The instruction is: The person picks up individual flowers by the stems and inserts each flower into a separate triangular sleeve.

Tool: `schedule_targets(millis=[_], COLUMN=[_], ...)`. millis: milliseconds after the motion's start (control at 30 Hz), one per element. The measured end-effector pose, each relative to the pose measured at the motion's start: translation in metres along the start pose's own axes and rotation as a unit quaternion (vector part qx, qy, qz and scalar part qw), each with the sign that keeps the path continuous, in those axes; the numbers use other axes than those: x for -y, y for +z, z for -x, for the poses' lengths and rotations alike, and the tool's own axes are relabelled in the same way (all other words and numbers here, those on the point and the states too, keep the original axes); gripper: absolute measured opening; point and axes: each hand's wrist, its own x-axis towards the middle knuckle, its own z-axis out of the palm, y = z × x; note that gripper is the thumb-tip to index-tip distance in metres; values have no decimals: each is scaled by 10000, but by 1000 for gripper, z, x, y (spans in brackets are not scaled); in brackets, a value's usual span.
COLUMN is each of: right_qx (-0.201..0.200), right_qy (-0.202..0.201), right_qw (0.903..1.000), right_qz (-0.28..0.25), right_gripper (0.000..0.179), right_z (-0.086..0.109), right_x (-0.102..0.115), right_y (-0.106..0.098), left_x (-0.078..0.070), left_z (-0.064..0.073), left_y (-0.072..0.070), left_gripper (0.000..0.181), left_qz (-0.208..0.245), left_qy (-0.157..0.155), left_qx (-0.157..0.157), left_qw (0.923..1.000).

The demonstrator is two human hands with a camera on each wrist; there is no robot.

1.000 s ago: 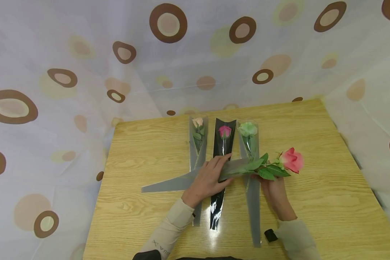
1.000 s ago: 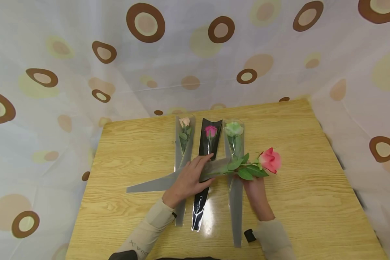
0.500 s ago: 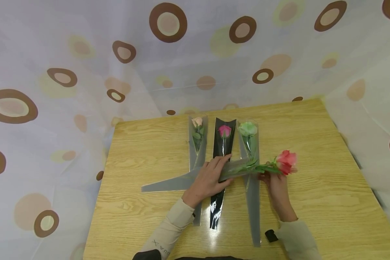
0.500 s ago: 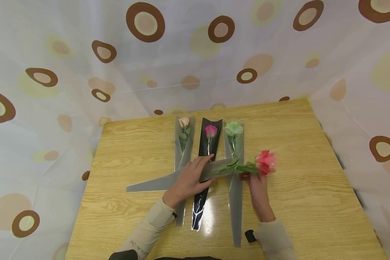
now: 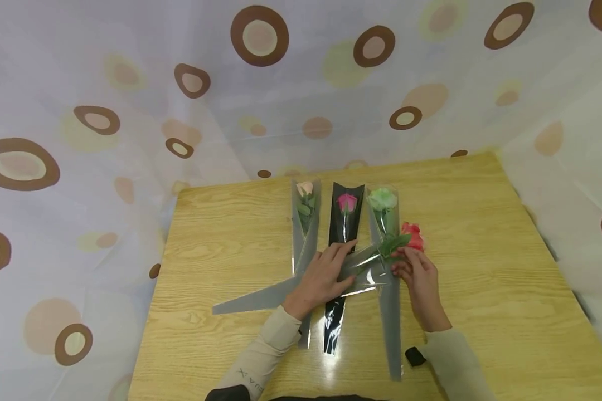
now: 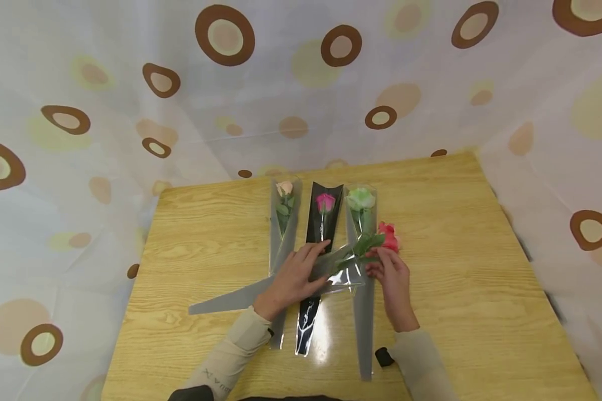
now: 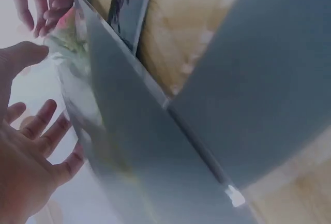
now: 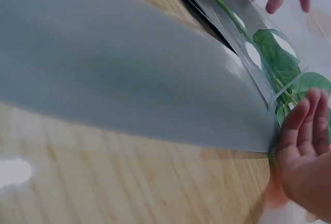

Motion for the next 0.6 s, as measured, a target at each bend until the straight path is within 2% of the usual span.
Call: schedule_targets(millis=[200,367,467,600], right_qx=[-430,-223,-48,-59], right_qy=[419,897,1041,1104], right_qw=[9967,9927,9904,9896], right_qz=[548,770,906,915], right_gripper=[30,29,33,42], right_z=[1,2,0,-4], right_x=[3,9,12,13], right_y=[-6,-9,-9,-7], left_x=[-2,-5,-8,-14], left_z=[2,2,2,1], left_y=[6,10,14,20], left_gripper=[91,104,106,108], left_qz=[-232,-776,-1055,-1397], left_qy=[-209,-189,-148,-172], left_qx=[379,816,834,752], left_qw=[9988,9935,9908,9872])
